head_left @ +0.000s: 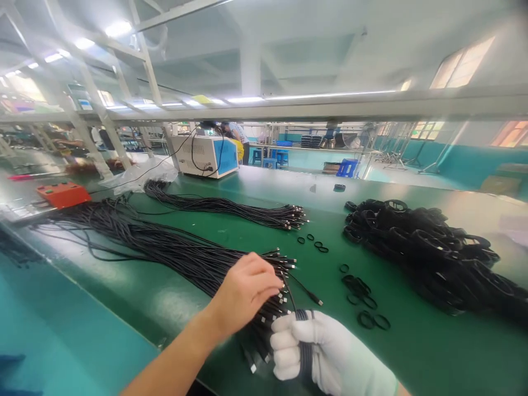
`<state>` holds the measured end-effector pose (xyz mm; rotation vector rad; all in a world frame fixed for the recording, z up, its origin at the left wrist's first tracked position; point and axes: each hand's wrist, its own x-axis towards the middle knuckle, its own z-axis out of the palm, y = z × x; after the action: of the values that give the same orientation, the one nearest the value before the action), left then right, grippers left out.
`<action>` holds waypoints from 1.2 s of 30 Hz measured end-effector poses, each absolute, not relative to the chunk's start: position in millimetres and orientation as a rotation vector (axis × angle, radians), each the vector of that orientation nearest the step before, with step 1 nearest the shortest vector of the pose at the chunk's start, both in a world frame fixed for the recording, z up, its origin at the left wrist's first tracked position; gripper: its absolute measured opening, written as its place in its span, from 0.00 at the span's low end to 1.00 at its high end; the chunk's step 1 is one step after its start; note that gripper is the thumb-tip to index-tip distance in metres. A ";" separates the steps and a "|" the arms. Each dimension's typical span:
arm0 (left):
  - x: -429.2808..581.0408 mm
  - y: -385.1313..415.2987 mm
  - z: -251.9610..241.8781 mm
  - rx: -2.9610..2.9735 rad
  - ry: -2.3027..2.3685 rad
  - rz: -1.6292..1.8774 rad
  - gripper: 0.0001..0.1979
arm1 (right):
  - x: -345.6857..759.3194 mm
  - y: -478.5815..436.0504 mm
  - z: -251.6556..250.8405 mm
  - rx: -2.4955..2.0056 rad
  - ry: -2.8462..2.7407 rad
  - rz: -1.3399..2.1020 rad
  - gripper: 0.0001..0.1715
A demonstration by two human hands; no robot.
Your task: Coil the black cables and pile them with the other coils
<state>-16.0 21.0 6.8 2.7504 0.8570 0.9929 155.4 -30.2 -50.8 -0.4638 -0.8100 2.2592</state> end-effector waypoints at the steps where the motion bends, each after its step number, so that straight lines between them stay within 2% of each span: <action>1: -16.0 17.0 6.5 2.787 0.842 0.957 0.09 | 155.1 -30.2 -51.5 -0.455 -0.776 2.264 0.16; 6: -3.0 10.3 13.3 3.047 0.614 0.463 0.11 | 157.6 -34.4 -56.9 -0.430 -0.712 2.349 0.19; 8: 1.4 15.7 21.3 2.920 0.605 0.325 0.10 | 161.5 -36.6 -60.3 -0.420 -0.689 2.388 0.22; 11: 2.1 23.6 29.1 2.467 0.678 0.254 0.04 | 167.2 -38.8 -65.6 -0.337 -0.680 2.422 0.23; 17: 2.5 10.0 10.9 1.835 0.850 0.489 0.03 | 166.6 -38.9 -63.5 -0.209 -0.726 2.339 0.20; 22: 5.6 -10.0 -7.7 1.822 0.950 0.826 0.05 | 160.6 -36.8 -48.8 -0.355 -0.894 2.174 0.19; 26: 3.5 -14.6 -15.7 1.774 0.883 0.848 0.09 | 161.8 -35.6 -40.6 -0.421 -1.000 2.190 0.18; 32: 7.2 -20.8 -20.1 1.793 0.864 0.905 0.07 | 178.9 -34.3 -24.5 -0.602 -1.467 2.124 0.18; 36: 11.6 -29.8 -25.4 1.877 0.866 0.998 0.09 | 193.5 -37.5 -9.5 -0.677 -1.628 2.154 0.17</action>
<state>11.6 -29.8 -25.4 1.8768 0.8662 0.9979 193.5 -37.5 -9.5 -0.6772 -1.6281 2.1544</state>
